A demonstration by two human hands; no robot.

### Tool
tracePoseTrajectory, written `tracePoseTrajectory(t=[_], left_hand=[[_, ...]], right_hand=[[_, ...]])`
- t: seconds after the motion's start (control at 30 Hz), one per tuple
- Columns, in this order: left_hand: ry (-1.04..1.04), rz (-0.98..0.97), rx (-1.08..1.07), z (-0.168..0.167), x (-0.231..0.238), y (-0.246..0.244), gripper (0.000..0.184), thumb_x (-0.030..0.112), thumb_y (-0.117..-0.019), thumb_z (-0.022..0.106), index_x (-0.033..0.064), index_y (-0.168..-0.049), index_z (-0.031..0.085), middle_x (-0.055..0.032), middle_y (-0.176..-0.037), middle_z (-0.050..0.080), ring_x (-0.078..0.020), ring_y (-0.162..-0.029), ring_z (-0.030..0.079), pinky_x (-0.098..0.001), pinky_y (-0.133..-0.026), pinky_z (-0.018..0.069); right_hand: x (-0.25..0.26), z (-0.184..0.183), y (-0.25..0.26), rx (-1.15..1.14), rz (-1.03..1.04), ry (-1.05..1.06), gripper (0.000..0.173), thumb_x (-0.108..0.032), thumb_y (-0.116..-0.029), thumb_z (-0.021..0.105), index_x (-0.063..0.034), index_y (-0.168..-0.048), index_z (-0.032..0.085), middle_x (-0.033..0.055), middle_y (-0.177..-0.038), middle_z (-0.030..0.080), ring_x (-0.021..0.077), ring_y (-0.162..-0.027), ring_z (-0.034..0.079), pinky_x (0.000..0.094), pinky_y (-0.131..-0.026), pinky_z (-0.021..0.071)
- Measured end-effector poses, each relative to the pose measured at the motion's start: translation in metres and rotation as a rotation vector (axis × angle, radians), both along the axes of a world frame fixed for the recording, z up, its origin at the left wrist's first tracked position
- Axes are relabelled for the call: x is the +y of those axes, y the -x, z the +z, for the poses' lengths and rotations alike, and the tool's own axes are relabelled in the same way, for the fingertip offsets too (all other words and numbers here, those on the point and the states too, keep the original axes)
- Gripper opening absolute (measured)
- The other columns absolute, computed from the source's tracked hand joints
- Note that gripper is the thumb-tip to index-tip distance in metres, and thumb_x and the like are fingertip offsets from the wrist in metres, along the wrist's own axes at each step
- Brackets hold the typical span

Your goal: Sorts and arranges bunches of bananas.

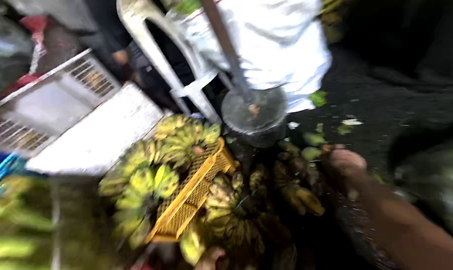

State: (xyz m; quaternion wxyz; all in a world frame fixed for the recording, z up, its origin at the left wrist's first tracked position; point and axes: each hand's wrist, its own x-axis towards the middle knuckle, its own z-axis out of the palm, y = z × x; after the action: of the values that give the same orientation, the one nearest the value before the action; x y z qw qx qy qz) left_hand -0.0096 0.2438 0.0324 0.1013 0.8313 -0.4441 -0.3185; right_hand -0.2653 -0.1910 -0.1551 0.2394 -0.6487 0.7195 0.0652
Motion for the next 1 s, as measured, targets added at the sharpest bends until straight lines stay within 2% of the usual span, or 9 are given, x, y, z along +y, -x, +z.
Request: tracePoseTrajectory(t=[0.1, 0.3, 0.4, 0.5, 0.6, 0.7, 0.8, 0.9, 1.0], left_hand=[[0.029, -0.056, 0.052, -0.020, 0.012, -0.012, 0.031, 0.021, -0.1018, 0.061, 0.0025, -0.126, 0.069, -0.0175, -0.122, 0.071, -0.0281, -0.112, 0.070, -0.0455, -0.103, 0.0532], [0.047, -0.137, 0.161, -0.016, -0.003, -0.013, 0.035, 0.025, -0.1059, 0.054, 0.0014, -0.129, 0.066, -0.0181, -0.129, 0.067, -0.0278, -0.119, 0.066, -0.0453, -0.106, 0.0504], [0.141, -0.125, 0.151, -0.018, -0.007, -0.013, 0.034, 0.027, -0.1054, 0.055, 0.0027, -0.126, 0.067, -0.0172, -0.128, 0.067, -0.0261, -0.119, 0.065, -0.0434, -0.105, 0.0514], [0.314, -0.140, -0.041, -0.020, -0.025, -0.021, 0.030, 0.024, -0.1009, 0.061, 0.0043, -0.120, 0.073, -0.0171, -0.141, 0.060, -0.0300, -0.134, 0.055, -0.0441, -0.114, 0.0428], [0.344, -0.285, -0.112, -0.013, -0.068, -0.024, 0.029, 0.021, -0.1012, 0.060, 0.0032, -0.122, 0.071, -0.0191, -0.145, 0.057, -0.0337, -0.137, 0.053, -0.0465, -0.115, 0.0414], [0.169, -0.509, 0.047, -0.027, -0.129, 0.014, 0.036, 0.024, -0.1047, 0.055, 0.0045, -0.134, 0.063, -0.0170, -0.149, 0.053, -0.0275, -0.135, 0.055, -0.0403, -0.113, 0.0451], [0.163, -0.617, 0.146, -0.067, -0.177, 0.075, 0.041, 0.021, -0.1023, 0.058, 0.0057, -0.140, 0.059, -0.0181, -0.153, 0.048, -0.0302, -0.141, 0.049, -0.0425, -0.116, 0.0409], [0.155, -0.635, 0.059, -0.112, -0.206, 0.131, 0.064, 0.027, -0.0995, 0.064, 0.0198, -0.158, 0.040, -0.0096, -0.168, 0.028, -0.0318, -0.155, 0.026, -0.0529, -0.124, 0.0255], [0.218, -0.611, 0.017, -0.136, -0.235, 0.173, 0.065, 0.019, -0.0988, 0.062, 0.0244, -0.159, 0.039, -0.0065, -0.172, 0.017, -0.0316, -0.159, 0.011, -0.0612, -0.124, 0.0159]], right_hand=[[0.011, 0.001, 0.010, 0.044, 0.034, -0.026, 0.065, -0.042, -0.0975, 0.064, -0.0011, -0.146, 0.048, 0.0317, -0.139, 0.057, 0.0500, -0.126, 0.058, 0.0696, -0.098, 0.0468], [0.058, -0.027, 0.082, -0.200, -0.031, 0.135, 0.082, -0.052, -0.0996, 0.061, 0.0068, -0.151, 0.039, 0.0363, -0.142, 0.053, 0.0516, -0.133, 0.053, 0.0681, -0.110, 0.0393], [0.080, 0.007, 0.086, -0.342, -0.120, 0.248, 0.078, -0.042, -0.0962, 0.070, 0.0056, -0.151, 0.041, 0.0336, -0.148, 0.049, 0.0473, -0.140, 0.047, 0.0622, -0.116, 0.0358], [0.092, 0.042, 0.072, -0.364, -0.041, 0.363, 0.069, -0.028, -0.0931, 0.076, 0.0093, -0.143, 0.048, 0.0395, -0.145, 0.046, 0.0547, -0.137, 0.045, 0.0688, -0.111, 0.0354], [0.116, 0.090, 0.052, -0.276, 0.059, 0.312, 0.068, -0.029, -0.0941, 0.077, 0.0079, -0.143, 0.048, 0.0396, -0.145, 0.047, 0.0584, -0.132, 0.048, 0.0728, -0.105, 0.0386], [0.135, 0.130, 0.033, -0.210, -0.032, 0.166, 0.063, -0.023, -0.0929, 0.077, 0.0025, -0.144, 0.051, 0.0327, -0.145, 0.051, 0.0533, -0.127, 0.055, 0.0692, -0.103, 0.0425], [0.137, 0.124, 0.042, -0.200, -0.078, 0.129, 0.066, -0.017, -0.0852, 0.084, 0.0037, -0.139, 0.053, 0.0311, -0.140, 0.054, 0.0521, -0.119, 0.060, 0.0699, -0.097, 0.0482], [0.142, 0.112, 0.062, -0.203, -0.108, 0.088, 0.068, -0.020, -0.0839, 0.085, 0.0046, -0.139, 0.052, 0.0307, -0.138, 0.056, 0.0493, -0.119, 0.061, 0.0682, -0.098, 0.0482], [0.146, 0.101, 0.082, -0.195, -0.138, 0.041, 0.070, -0.025, -0.0857, 0.083, 0.0058, -0.140, 0.051, 0.0291, -0.140, 0.055, 0.0451, -0.125, 0.058, 0.0621, -0.104, 0.0464]])
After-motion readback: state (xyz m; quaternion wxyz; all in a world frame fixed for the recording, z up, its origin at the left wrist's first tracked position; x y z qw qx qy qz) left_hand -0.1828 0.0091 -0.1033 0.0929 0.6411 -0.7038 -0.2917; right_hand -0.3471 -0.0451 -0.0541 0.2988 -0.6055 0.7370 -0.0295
